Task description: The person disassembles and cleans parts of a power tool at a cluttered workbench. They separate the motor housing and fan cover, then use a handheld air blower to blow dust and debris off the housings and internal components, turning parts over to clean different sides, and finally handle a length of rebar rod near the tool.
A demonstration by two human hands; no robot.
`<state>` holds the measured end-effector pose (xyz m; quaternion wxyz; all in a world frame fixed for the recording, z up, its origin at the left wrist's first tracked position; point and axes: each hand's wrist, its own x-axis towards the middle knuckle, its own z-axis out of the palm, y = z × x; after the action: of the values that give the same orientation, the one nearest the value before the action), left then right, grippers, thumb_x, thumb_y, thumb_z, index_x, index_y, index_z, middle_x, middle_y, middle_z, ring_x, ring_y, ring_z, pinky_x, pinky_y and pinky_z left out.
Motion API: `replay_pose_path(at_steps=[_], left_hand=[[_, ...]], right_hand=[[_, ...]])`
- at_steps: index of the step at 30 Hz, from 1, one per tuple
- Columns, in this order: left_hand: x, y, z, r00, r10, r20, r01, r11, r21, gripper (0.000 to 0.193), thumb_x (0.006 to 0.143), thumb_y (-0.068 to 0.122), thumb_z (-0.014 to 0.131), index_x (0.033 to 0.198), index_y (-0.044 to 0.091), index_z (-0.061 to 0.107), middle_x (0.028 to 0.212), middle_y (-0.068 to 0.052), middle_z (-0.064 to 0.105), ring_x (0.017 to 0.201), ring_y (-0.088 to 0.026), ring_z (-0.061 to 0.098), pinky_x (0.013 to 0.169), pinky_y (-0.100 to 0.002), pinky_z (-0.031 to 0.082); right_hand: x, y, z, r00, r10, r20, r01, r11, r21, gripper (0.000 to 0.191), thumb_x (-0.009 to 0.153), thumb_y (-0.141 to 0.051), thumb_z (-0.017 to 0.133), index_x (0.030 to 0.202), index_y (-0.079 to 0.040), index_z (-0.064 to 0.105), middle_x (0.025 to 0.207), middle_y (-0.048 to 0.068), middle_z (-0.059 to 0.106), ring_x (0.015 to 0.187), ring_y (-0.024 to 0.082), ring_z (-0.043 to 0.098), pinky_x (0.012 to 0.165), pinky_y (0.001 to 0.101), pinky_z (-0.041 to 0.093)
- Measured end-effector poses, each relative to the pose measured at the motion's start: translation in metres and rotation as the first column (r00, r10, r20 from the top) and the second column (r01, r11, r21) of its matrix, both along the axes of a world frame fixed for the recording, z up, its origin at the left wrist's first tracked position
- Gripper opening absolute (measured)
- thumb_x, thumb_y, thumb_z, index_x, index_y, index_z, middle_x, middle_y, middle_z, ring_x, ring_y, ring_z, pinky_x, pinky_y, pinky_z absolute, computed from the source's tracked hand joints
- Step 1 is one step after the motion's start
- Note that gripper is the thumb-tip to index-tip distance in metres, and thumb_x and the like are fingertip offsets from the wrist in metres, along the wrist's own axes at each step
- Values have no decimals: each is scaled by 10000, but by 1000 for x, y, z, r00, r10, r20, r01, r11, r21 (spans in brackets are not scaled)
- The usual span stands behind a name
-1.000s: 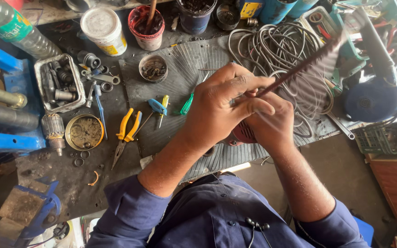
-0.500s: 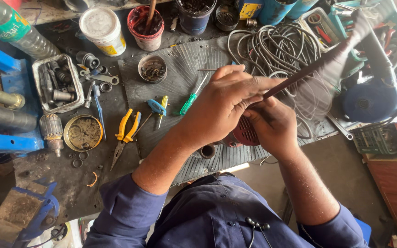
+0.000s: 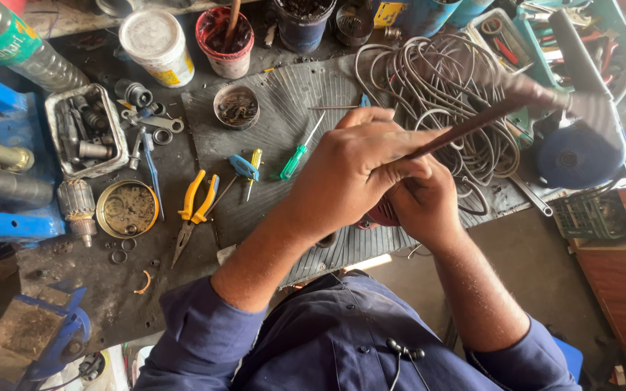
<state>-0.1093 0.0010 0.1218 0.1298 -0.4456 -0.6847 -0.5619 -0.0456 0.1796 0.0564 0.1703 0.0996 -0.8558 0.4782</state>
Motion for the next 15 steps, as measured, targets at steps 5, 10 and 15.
replay_pose_path(at_steps=[5, 10, 15], left_hand=[[-1, -4, 9, 998, -67, 6, 67, 997, 41, 370, 1007, 105, 619, 1374, 114, 572, 1181, -22, 735, 1054, -232, 698, 1036, -457, 467], [6, 0, 4, 997, -55, 59, 47, 990, 133, 431, 876, 227, 770, 1251, 99, 599, 1131, -113, 640, 1020, -266, 688, 864, -365, 577], [6, 1, -9, 997, 35, 72, -41, 996, 75, 310, 997, 203, 757, 1290, 133, 687, 1057, -57, 724, 914, -207, 756, 783, -298, 607]], right_hand=[[1, 5, -4, 998, 37, 50, -30, 990, -140, 133, 1030, -14, 651, 1159, -12, 685, 1081, 49, 721, 1024, 105, 676, 905, 266, 546], [-5, -5, -1, 986, -79, 146, 103, 981, -163, 181, 912, -46, 727, 1081, -35, 662, 1037, 23, 725, 946, 75, 674, 833, 249, 562], [-1, -23, 10, 915, -302, 267, 304, 952, 35, 231, 848, -149, 767, 1028, -54, 659, 901, 43, 733, 801, 151, 750, 709, 313, 598]])
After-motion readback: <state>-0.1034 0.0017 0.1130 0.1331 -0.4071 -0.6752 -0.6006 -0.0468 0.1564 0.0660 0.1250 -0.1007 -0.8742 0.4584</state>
